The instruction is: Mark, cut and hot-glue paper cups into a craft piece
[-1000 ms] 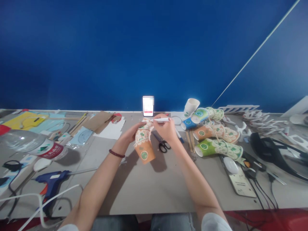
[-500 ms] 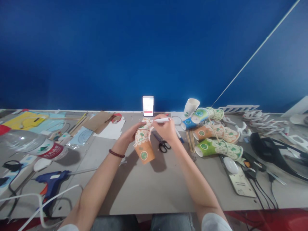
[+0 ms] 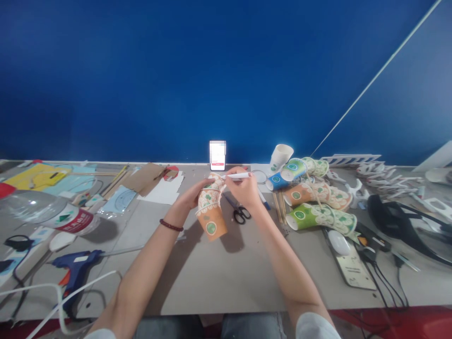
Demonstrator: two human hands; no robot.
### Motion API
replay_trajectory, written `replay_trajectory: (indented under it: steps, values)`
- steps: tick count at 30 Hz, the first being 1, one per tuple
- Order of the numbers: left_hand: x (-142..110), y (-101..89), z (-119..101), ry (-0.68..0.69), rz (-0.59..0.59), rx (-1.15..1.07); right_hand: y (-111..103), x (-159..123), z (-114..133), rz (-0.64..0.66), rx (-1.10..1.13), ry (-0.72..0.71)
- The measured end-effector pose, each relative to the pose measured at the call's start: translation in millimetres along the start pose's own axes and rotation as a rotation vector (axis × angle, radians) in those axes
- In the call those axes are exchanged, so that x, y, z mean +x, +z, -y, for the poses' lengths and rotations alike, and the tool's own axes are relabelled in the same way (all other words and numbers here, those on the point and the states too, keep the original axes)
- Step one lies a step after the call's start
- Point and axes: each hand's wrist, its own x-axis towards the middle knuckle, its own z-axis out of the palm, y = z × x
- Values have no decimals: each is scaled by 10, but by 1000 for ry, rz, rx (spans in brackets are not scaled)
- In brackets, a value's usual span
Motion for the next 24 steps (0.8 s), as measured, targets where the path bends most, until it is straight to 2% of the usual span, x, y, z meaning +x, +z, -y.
replay_trajectory:
  steps: [14, 24]
  values:
    - [1, -17, -7, -21, 30, -10, -10, 1, -10, 1, 10, 18]
    - [-1, -2, -24, -8, -26, -2, -9, 1, -31, 2, -8, 7]
